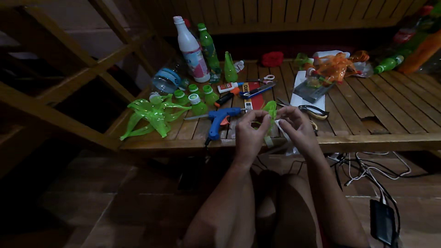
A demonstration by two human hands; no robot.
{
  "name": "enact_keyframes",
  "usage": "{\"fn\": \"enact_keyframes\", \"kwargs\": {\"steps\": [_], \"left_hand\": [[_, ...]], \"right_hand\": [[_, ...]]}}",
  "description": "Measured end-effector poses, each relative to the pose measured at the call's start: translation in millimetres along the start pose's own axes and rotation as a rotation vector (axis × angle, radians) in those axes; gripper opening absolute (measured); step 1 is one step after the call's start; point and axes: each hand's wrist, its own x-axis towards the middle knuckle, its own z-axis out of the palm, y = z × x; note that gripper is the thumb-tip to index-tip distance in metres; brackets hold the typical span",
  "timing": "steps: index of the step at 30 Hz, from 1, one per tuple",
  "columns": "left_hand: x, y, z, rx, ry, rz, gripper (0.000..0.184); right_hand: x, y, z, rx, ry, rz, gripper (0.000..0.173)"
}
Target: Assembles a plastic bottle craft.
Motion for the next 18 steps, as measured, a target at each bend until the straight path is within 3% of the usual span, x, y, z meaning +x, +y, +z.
{"fn": "enact_keyframes", "kwargs": {"steps": [18], "left_hand": [[5, -4, -5, -0.034, -0.034, 0.004, 0.013]], "right_hand": [[7, 10, 15, -0.023, 0.08, -0.074, 0.016]]}}
